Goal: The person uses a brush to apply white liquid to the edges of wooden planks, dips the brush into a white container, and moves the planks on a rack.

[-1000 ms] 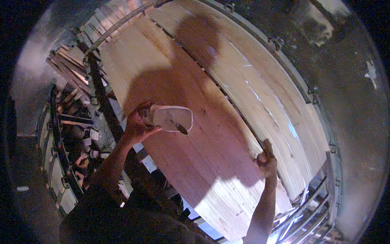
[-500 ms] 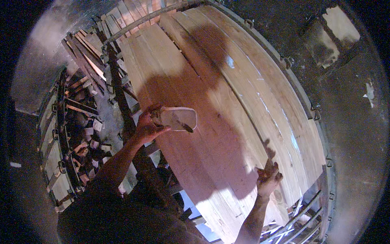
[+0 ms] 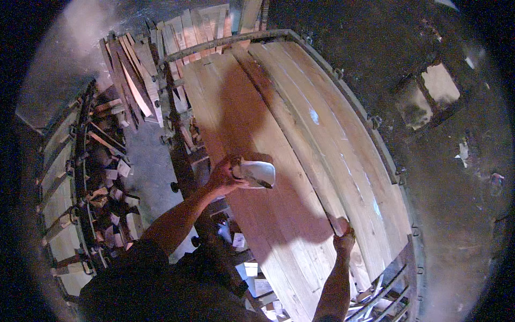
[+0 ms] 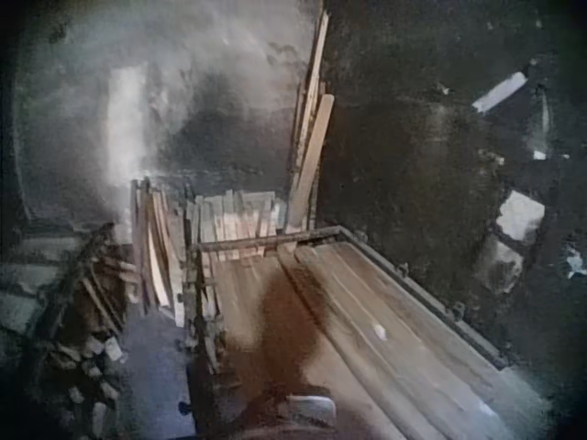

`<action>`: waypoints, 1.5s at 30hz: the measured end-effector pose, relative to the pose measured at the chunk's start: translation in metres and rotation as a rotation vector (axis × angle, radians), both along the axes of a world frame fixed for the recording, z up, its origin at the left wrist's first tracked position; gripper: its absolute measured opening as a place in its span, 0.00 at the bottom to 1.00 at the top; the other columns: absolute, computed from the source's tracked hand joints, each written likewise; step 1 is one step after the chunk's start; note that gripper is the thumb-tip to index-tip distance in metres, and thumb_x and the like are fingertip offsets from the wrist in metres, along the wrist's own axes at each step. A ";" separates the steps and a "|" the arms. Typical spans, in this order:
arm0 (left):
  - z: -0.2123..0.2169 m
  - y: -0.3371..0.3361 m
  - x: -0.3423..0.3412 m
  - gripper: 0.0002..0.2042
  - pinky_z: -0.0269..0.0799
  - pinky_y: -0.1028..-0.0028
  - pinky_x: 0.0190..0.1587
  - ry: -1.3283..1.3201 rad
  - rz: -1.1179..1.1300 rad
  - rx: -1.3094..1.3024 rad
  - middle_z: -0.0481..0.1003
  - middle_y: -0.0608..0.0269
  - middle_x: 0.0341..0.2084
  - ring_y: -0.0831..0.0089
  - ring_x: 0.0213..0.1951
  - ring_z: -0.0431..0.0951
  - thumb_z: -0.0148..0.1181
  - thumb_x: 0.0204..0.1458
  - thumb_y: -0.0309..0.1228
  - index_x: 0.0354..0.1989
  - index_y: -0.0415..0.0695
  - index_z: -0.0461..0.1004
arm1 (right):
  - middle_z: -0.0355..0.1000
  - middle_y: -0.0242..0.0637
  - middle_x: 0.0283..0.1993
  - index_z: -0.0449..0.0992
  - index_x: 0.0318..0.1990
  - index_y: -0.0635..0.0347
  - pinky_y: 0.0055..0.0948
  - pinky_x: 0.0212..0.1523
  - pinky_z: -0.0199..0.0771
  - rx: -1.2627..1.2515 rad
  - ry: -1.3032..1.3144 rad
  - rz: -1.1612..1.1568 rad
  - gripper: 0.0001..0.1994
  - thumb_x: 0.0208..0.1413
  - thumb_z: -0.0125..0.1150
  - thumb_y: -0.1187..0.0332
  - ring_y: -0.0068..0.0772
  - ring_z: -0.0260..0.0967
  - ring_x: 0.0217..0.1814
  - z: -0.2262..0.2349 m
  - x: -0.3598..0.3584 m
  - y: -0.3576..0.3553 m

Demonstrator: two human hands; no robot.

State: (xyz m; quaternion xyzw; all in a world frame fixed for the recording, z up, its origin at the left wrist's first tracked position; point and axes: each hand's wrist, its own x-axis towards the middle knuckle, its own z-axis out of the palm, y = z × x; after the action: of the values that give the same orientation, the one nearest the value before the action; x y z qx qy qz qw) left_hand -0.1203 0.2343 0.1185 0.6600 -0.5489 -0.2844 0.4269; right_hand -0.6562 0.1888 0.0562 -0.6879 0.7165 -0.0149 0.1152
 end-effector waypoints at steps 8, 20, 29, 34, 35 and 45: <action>0.002 0.004 0.016 0.35 0.71 0.64 0.52 -0.088 0.004 -0.074 0.74 0.51 0.44 0.54 0.48 0.75 0.79 0.28 0.41 0.48 0.40 0.71 | 0.67 0.49 0.60 0.65 0.58 0.70 0.38 0.65 0.59 -0.155 -0.390 -0.029 0.30 0.45 0.65 0.71 0.44 0.60 0.65 -0.044 0.136 0.040; -0.033 -0.078 0.153 0.48 0.48 0.55 0.68 0.086 -0.754 -0.245 0.55 0.36 0.64 0.44 0.67 0.53 0.74 0.38 0.45 0.64 0.30 0.55 | 0.72 0.44 0.54 0.67 0.57 0.70 0.33 0.50 0.73 -0.268 -1.305 -0.308 0.21 0.59 0.55 0.66 0.35 0.72 0.52 0.142 0.325 -0.106; -0.123 -0.310 0.392 0.34 0.54 0.49 0.62 -0.356 0.005 -0.022 0.63 0.34 0.57 0.41 0.57 0.63 0.62 0.49 0.42 0.61 0.33 0.60 | 0.58 0.49 0.65 0.57 0.63 0.65 0.45 0.62 0.62 -0.256 -1.378 -0.429 0.25 0.61 0.49 0.65 0.48 0.59 0.64 0.036 0.505 -0.327; -0.145 -0.380 0.419 0.28 0.47 0.46 0.66 -0.615 0.107 -0.131 0.61 0.33 0.58 0.38 0.63 0.56 0.52 0.55 0.39 0.61 0.34 0.61 | 0.52 0.48 0.70 0.53 0.66 0.60 0.50 0.69 0.52 -0.204 -2.123 -0.757 0.27 0.60 0.48 0.65 0.50 0.49 0.71 0.001 0.533 -0.412; -0.142 -0.386 0.416 0.27 0.45 0.45 0.66 -0.633 0.124 -0.113 0.61 0.33 0.58 0.37 0.64 0.54 0.51 0.55 0.38 0.61 0.34 0.62 | 0.52 0.48 0.69 0.53 0.65 0.61 0.51 0.70 0.49 -0.200 -2.156 -0.922 0.27 0.59 0.48 0.66 0.50 0.48 0.72 0.010 0.541 -0.421; -0.148 -0.394 0.407 0.21 0.40 0.40 0.67 -0.866 -0.139 0.059 0.59 0.31 0.60 0.34 0.66 0.49 0.47 0.57 0.37 0.55 0.37 0.68 | 0.57 0.47 0.65 0.57 0.62 0.63 0.55 0.67 0.50 -0.174 -1.823 -1.402 0.26 0.57 0.50 0.64 0.50 0.51 0.69 -0.043 0.502 -0.474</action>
State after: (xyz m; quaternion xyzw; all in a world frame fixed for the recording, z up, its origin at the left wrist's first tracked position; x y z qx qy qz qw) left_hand 0.2872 -0.1593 -0.0293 0.6917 -0.7120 -0.0251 0.1181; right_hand -0.1546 -0.2848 0.0136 0.1222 0.5884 -0.6166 0.5086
